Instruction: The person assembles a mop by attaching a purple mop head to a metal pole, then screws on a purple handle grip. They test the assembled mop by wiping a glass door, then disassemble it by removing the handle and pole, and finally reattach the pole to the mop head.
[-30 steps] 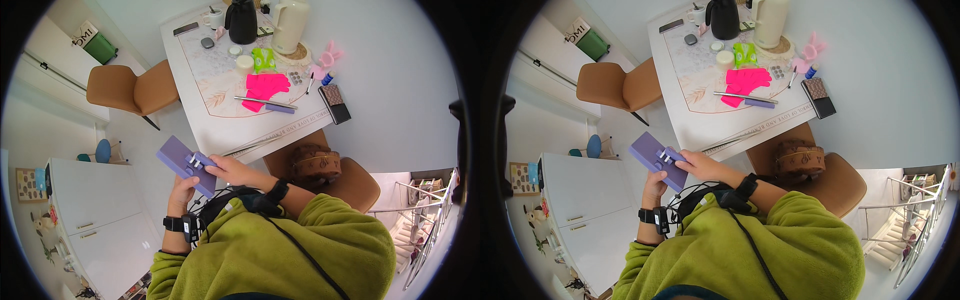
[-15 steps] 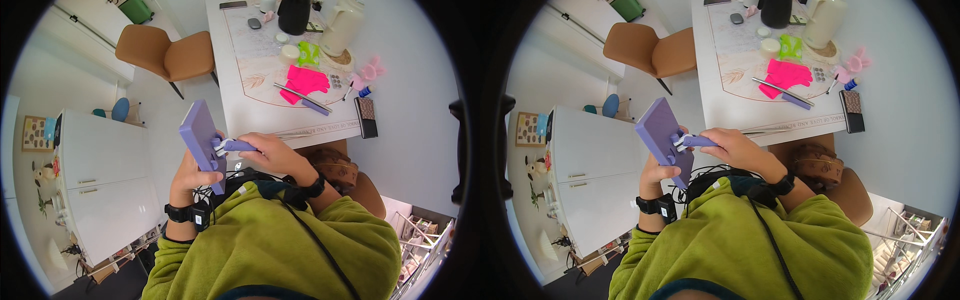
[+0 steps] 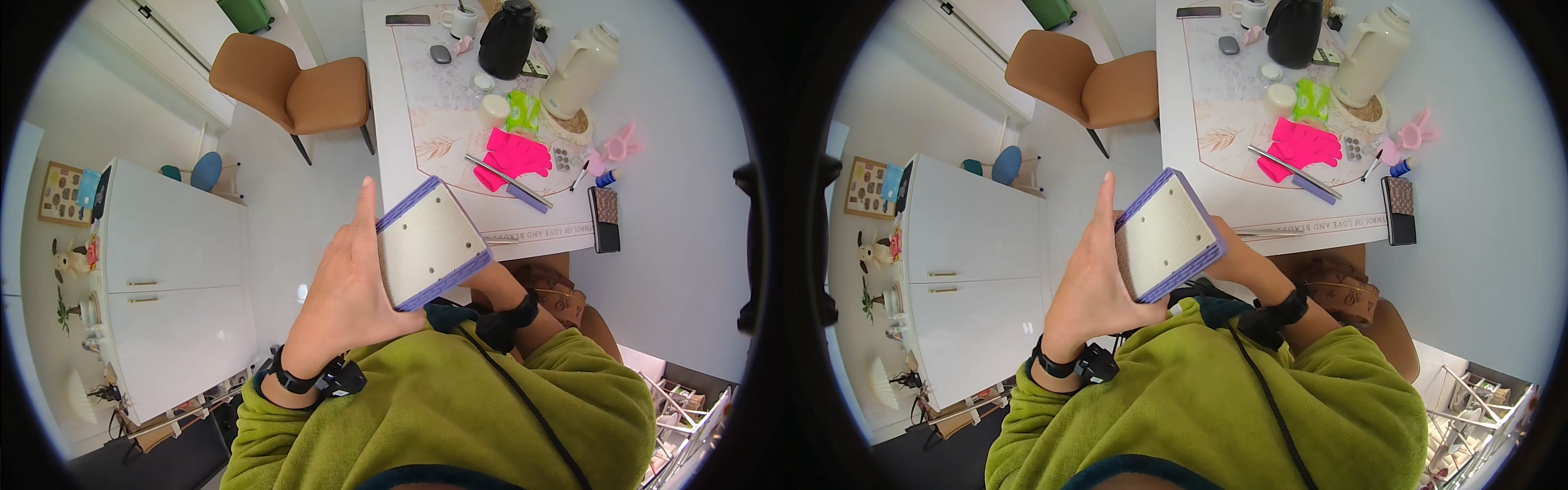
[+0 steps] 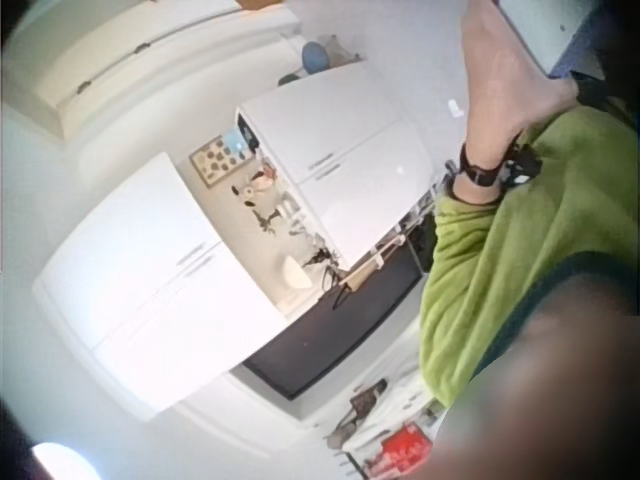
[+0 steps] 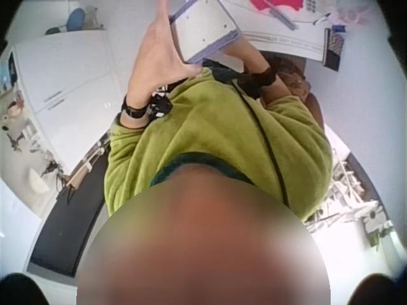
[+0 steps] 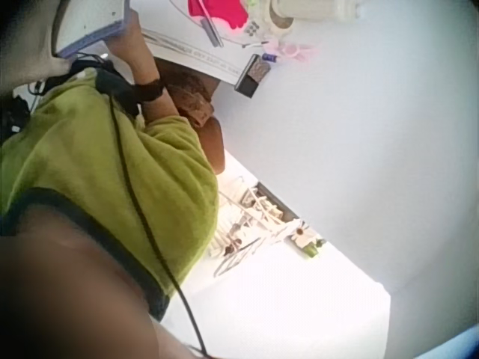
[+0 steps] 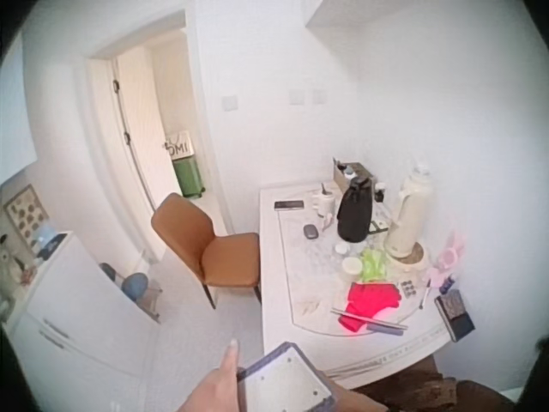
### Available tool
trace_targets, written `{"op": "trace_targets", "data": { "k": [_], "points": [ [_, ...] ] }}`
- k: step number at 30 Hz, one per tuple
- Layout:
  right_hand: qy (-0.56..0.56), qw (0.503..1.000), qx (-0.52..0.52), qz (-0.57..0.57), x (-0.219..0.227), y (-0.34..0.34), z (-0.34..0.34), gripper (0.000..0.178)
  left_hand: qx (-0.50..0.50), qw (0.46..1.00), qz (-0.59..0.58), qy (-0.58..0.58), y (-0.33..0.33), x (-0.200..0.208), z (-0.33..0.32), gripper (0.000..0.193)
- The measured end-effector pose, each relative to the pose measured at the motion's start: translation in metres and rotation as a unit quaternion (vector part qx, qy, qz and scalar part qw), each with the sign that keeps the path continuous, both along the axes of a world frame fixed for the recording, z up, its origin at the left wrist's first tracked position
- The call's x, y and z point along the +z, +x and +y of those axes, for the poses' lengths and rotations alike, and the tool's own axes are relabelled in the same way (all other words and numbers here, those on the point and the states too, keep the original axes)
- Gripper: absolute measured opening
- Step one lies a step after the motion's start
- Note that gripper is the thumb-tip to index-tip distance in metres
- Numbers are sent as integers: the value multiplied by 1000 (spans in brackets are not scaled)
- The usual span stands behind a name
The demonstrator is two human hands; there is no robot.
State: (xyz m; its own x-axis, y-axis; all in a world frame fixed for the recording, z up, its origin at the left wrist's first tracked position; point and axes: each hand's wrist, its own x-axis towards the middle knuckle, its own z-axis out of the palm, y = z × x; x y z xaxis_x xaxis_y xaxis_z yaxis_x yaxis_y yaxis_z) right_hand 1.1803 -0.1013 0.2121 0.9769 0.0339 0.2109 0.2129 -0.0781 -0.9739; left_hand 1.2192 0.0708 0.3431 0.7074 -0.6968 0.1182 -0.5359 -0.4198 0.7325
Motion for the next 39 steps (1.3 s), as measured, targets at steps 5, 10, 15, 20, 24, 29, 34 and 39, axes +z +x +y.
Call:
{"op": "trace_targets", "data": {
  "k": [5, 10, 15, 20, 24, 29, 34, 39],
  "points": [
    [-161, 986, -38, 4, -28, -7, -17, 31, 77, 987, -111, 85, 2, -3, -2, 100],
    [-198, 975, -33, 97, -59, -29, -59, 32, 92, 979, -166, 69, 7, -7, 1, 84],
    [-329, 920, -141, 162, -120, -59, -109, 38, 125, 963, -231, 65, 13, -13, 4, 82],
    [-454, 859, -161, 175, -156, -77, -126, 36, 142, 956, -247, 68, 12, -17, 8, 81],
    [-485, 830, -185, 204, -167, -76, -125, 26, 147, 956, -246, 64, 11, -24, 13, 83],
    [-461, 857, -131, 189, -155, -55, -126, 21, 157, 961, 112, -196, 20, -42, 40, 87],
    [-369, 902, -201, 100, -58, -32, -106, 19, 69, 727, 406, -549, 25, -53, 74, 89],
    [-229, 958, -167, -33, 72, -38, -75, 23, 36, 669, 400, -626, 19, -48, 93, 92]
  ]
}}
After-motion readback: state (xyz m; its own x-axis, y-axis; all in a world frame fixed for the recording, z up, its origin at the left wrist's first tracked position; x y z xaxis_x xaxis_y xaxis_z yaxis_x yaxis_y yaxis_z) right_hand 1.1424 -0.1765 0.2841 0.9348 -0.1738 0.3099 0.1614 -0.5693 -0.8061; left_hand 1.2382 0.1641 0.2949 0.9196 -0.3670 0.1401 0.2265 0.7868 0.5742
